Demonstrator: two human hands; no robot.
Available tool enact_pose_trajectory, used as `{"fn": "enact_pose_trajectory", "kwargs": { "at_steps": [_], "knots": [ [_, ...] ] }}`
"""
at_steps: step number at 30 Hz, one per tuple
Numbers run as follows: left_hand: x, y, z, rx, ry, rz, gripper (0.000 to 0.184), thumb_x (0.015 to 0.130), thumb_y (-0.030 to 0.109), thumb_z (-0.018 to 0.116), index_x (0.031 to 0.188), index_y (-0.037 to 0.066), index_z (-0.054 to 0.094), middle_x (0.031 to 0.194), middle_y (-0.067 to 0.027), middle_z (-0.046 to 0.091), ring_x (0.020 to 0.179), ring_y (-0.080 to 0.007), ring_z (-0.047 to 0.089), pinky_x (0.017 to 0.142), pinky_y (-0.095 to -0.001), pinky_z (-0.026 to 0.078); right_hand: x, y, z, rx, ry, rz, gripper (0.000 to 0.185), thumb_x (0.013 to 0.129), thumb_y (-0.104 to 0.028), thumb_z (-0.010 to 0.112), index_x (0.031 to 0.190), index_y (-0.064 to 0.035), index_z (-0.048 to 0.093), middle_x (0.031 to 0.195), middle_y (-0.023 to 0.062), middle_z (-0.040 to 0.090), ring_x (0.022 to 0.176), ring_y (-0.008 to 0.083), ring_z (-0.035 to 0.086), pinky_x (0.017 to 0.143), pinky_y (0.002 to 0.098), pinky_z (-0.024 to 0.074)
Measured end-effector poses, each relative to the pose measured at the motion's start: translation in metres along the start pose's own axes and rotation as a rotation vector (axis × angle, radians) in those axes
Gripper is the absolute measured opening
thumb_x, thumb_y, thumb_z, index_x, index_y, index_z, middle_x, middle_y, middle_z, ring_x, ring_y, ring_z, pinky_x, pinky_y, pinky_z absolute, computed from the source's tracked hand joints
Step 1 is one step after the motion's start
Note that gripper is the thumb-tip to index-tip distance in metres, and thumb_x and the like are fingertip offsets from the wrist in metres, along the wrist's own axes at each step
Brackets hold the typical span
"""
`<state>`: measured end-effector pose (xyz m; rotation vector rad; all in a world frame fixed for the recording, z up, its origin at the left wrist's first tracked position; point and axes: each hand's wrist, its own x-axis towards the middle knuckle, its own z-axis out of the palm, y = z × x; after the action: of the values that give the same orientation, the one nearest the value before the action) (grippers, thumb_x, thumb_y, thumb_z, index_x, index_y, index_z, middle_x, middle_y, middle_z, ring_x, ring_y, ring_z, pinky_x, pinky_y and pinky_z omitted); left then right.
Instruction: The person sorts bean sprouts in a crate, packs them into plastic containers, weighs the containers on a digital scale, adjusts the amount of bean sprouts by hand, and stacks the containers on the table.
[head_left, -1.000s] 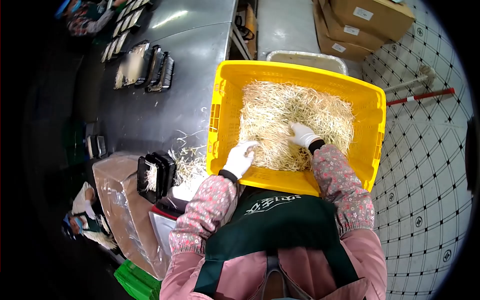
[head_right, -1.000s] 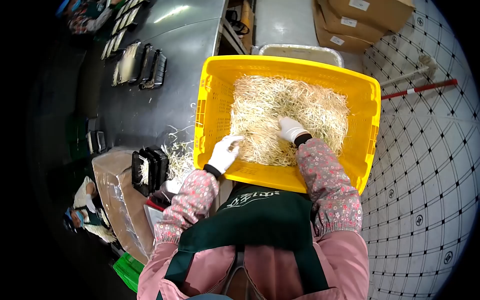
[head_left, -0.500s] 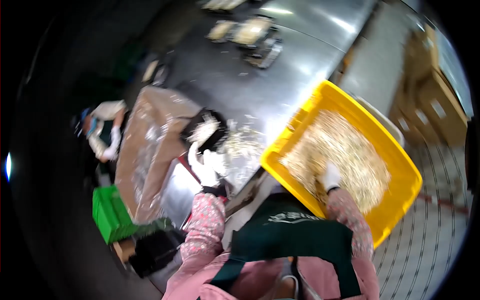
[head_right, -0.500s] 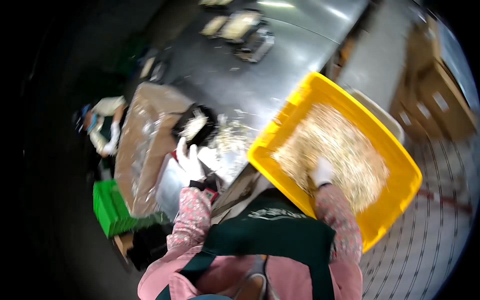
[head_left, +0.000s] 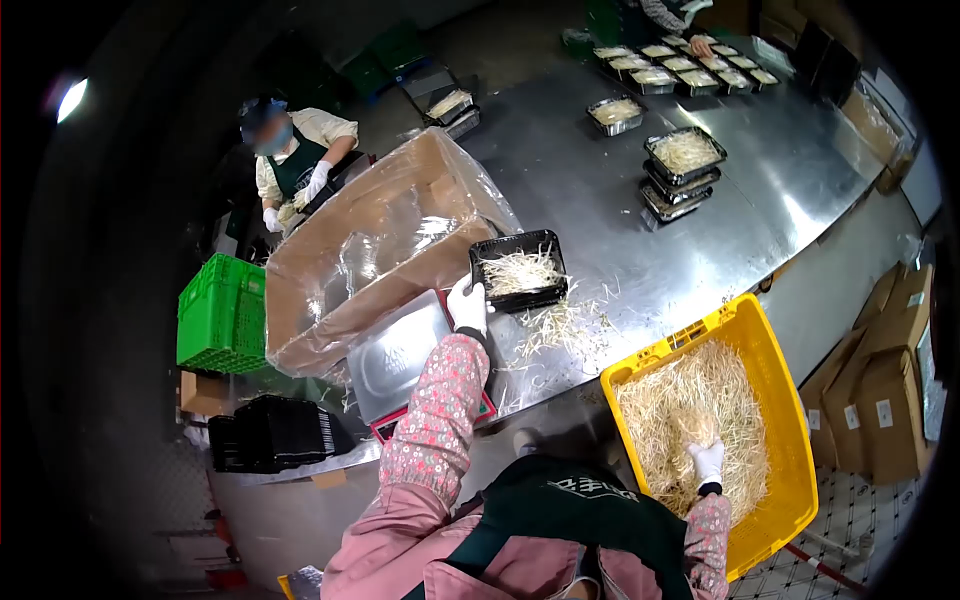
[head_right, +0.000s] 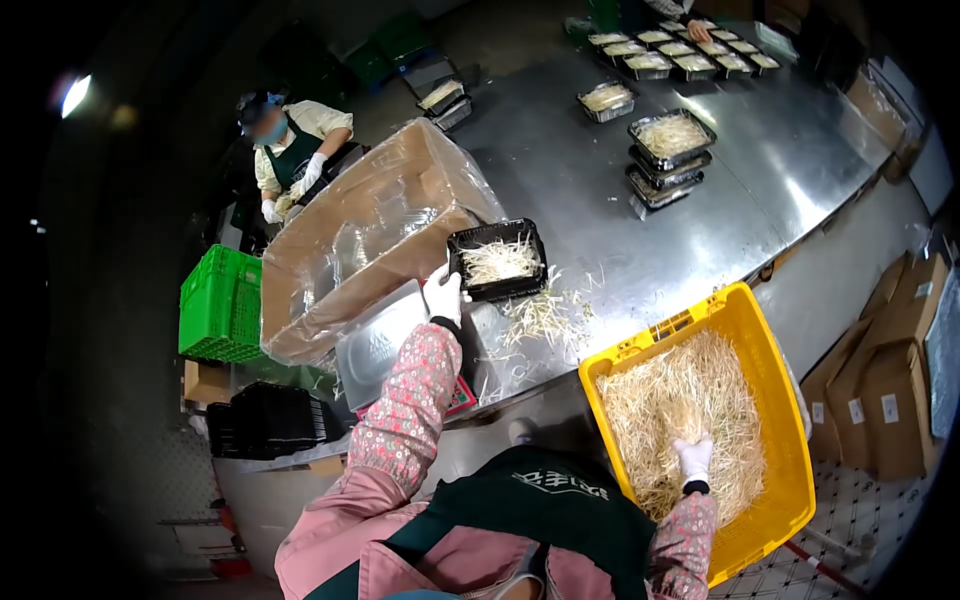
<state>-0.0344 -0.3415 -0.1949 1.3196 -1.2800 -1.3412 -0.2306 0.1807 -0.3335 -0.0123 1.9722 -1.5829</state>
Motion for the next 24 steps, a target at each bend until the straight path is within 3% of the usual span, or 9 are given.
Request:
{"fn": "enact_pose_trajectory", "kwargs": {
  "at_steps": [3,5,10,13,16,19,20,23,24],
  "knots": [
    [-0.018,0.023,-0.024,-0.019,-0.049,0.028,0.031,0.09,0.001,0.053,0.121,-0.002,0.057,0.093,-0.0075,0.066,0.054,-0.0095,0.057,0.04,-0.0204,0.047,0.008,-0.053,0.005,0.034,-0.039,-0.145,0.066,0.065,-0.001,0.077,0.123,0.0067,0.047,0.104,0.0131,0.063,0.09,0.0208,0.062,0.083,0.0317,0.0505],
    [-0.017,0.018,-0.051,-0.024,-0.112,0.111,0.031,0.087,-0.001,0.055,0.118,0.0,0.059,0.101,-0.0076,0.062,0.064,-0.0103,0.061,0.042,-0.0215,0.051,-0.036,-0.187,0.057,0.024,-0.259,-0.12,0.058,0.065,0.003,0.073,0.121,0.0027,0.054,0.103,0.0103,0.066,0.091,0.016,0.062,0.082,0.0294,0.0508],
    [-0.046,0.049,-0.114,0.116,-0.188,0.246,0.038,0.086,-0.001,0.055,0.124,0.001,0.057,0.125,-0.0082,0.049,0.064,-0.0087,0.059,0.043,-0.0201,0.05,-0.065,-0.323,0.227,-0.534,-0.557,-0.842,0.065,0.063,-0.006,0.071,0.124,0.002,0.052,0.107,0.0187,0.065,0.093,0.0251,0.066,0.083,0.0335,0.0525],
    [-0.053,0.042,-0.153,0.055,-0.194,0.196,0.042,0.086,-0.001,0.054,0.128,0.001,0.053,0.118,-0.0096,0.057,0.066,-0.0097,0.06,0.049,-0.0225,0.049,-0.085,-0.338,0.343,-0.964,-0.564,-1.337,0.054,0.06,-0.01,0.068,0.111,0.0013,0.057,0.095,0.022,0.064,0.085,0.0341,0.065,0.074,0.039,0.0532],
    [-0.052,0.024,-0.189,0.18,-0.095,0.542,0.045,0.086,-0.001,0.051,0.131,0.0,0.051,0.109,-0.0106,0.063,0.063,-0.0096,0.06,0.049,-0.0231,0.049,-0.112,-0.32,0.458,-1.229,-0.733,-1.461,0.03,0.061,-0.007,0.064,0.09,-0.002,0.061,0.081,0.0177,0.065,0.075,0.0341,0.065,0.065,0.0417,0.0525],
    [-0.069,0.033,-0.227,-0.016,-0.105,0.104,0.045,0.088,-0.004,0.048,0.132,-0.002,0.047,0.112,-0.0113,0.062,0.054,-0.0093,0.06,0.041,-0.0233,0.046,-0.132,-0.297,0.532,-1.186,-0.882,-1.636,0.018,0.061,-0.008,0.064,0.079,-0.0049,0.063,0.073,0.0165,0.064,0.071,0.0348,0.065,0.063,0.0422,0.0516],
    [-0.069,0.028,-0.243,0.0,-0.144,0.0,0.04,0.094,0.01,0.049,0.132,-0.001,0.048,0.095,-0.0088,0.062,0.062,-0.0108,0.06,0.054,-0.021,0.051,-0.138,-0.29,0.549,-1.214,-0.932,-1.637,0.019,0.061,-0.008,0.065,0.08,-0.0042,0.062,0.074,0.0171,0.064,0.072,0.0344,0.064,0.063,0.0416,0.0515],
    [-0.044,-0.001,-0.293,0.301,-0.295,0.072,0.042,0.097,0.02,0.043,0.132,-0.001,0.047,0.095,-0.0127,0.064,0.069,-0.0218,0.063,0.071,-0.0324,0.054,-0.14,-0.257,0.583,-1.233,-1.047,-1.697,0.029,0.062,-0.013,0.068,0.088,-0.0025,0.061,0.081,0.0166,0.064,0.078,0.0328,0.064,0.068,0.0402,0.052],
    [-0.038,-0.005,-0.298,0.554,-0.207,0.258,0.048,0.097,0.027,0.04,0.137,0.0,0.04,0.113,-0.022,0.06,0.103,-0.035,0.058,0.1,-0.0393,0.041,-0.141,-0.25,0.589,-1.238,-1.083,-1.672,0.034,0.062,-0.015,0.069,0.092,-0.0021,0.06,0.084,0.0163,0.063,0.081,0.0322,0.063,0.069,0.0399,0.0521]
  ]
}}
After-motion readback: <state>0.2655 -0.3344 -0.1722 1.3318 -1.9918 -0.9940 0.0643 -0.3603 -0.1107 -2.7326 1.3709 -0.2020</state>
